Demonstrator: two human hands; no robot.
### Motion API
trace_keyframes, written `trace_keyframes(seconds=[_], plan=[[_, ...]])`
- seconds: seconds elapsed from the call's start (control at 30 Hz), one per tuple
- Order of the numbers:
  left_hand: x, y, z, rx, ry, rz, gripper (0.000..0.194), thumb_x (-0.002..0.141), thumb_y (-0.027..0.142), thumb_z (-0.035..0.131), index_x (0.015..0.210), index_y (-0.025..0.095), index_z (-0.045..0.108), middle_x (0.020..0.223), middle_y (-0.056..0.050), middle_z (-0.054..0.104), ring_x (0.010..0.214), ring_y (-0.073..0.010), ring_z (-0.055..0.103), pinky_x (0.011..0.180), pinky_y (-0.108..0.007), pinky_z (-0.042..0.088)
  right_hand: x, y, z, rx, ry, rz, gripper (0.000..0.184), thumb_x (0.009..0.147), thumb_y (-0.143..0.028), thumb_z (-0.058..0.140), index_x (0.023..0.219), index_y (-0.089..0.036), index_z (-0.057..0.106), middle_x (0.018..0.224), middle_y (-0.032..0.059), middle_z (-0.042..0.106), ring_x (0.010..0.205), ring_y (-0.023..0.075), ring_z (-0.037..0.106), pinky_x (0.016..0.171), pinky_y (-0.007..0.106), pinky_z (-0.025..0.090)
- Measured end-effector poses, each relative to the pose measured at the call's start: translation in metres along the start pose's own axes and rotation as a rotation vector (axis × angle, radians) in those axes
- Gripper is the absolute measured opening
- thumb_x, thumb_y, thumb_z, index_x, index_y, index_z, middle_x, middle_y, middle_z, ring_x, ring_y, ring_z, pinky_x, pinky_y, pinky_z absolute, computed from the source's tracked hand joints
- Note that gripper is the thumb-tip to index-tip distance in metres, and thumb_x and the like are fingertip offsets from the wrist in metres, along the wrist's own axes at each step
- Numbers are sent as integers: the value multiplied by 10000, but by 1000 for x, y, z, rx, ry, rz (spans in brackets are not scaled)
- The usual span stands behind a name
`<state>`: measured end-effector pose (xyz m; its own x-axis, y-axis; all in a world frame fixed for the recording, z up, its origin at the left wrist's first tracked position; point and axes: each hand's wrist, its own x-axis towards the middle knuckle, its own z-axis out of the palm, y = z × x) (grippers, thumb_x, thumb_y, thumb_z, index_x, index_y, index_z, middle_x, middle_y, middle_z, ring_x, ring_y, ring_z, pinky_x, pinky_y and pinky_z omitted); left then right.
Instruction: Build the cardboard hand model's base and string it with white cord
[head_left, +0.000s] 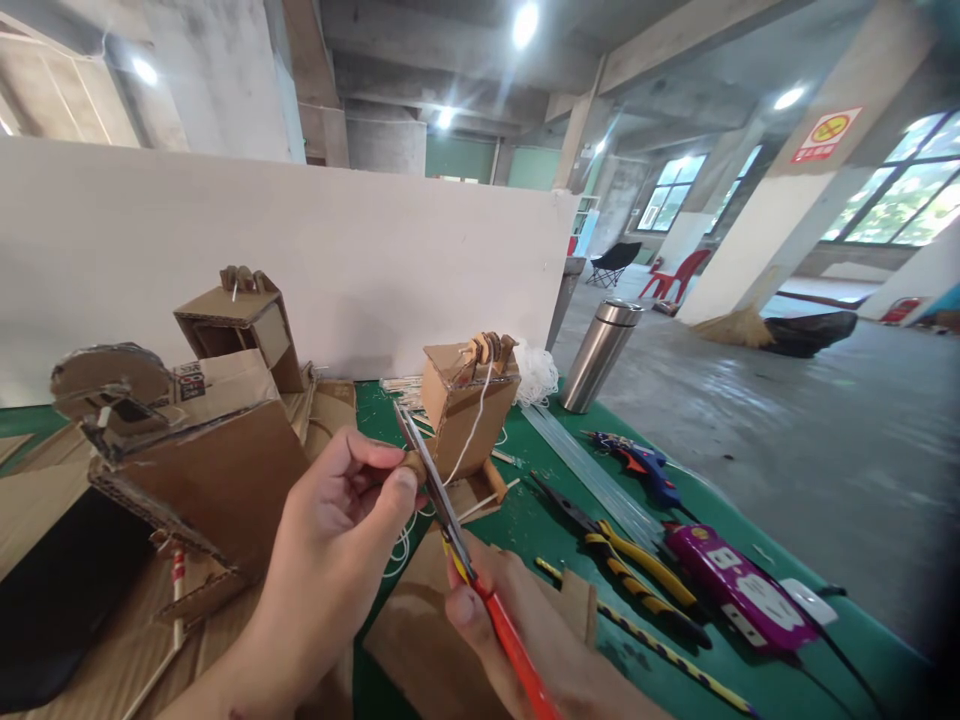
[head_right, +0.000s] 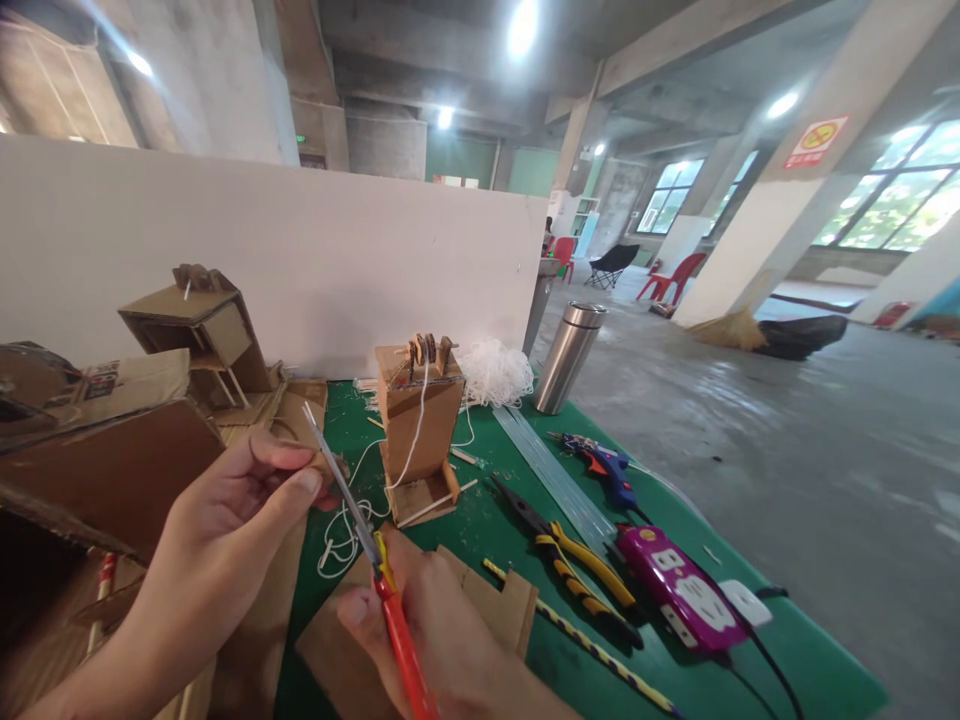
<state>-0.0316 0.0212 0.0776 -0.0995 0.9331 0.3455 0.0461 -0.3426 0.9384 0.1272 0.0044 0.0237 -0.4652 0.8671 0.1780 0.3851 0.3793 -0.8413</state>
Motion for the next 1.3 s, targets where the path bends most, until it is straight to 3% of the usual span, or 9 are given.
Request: trace_keyframes(seconds=[0.17,0.47,0.87,1.13,1.3], plan=[[0,2,-2,57,12,19,79,769,237,612,797,194,552,713,26,613,635,-97,588,538,-174,478,1,-7,-3,1,-23,-50,462,897,-626,266,815,-200,425,626,-18,453,540,119,403,487,243,292],[2,9,-3,140,-7,54,46,772,224,598,785,187,572,713,22,647,641,-102,632,581,-180,520,-1,-3,-4,-61,-29,-35,440,901,-618,276,896,-203,423,677,1,519,543,124,455,457,224,297],[1,9,-5,126,6,51,90,780,256,618,842,192,632,767,4,685,667,-117,654,565,-180,532,1,3,1,-33,15,14,467,884,-644,325,759,-200,397,566,-48,384,470,87,295,438,233,217],[5,11,-6,154,15,59,87,771,244,628,833,205,674,780,9,703,674,-112,663,584,-173,546,-2,-2,-3,-54,-26,-37,436,911,-605,268,884,-200,426,683,13,521,552,132,467,461,229,303],[3,13,-6,158,-10,56,92,777,259,624,831,201,670,777,6,697,671,-112,658,592,-179,550,-1,-3,-3,-87,7,-38,436,914,-598,262,830,-204,429,640,4,501,504,121,401,434,235,240]])
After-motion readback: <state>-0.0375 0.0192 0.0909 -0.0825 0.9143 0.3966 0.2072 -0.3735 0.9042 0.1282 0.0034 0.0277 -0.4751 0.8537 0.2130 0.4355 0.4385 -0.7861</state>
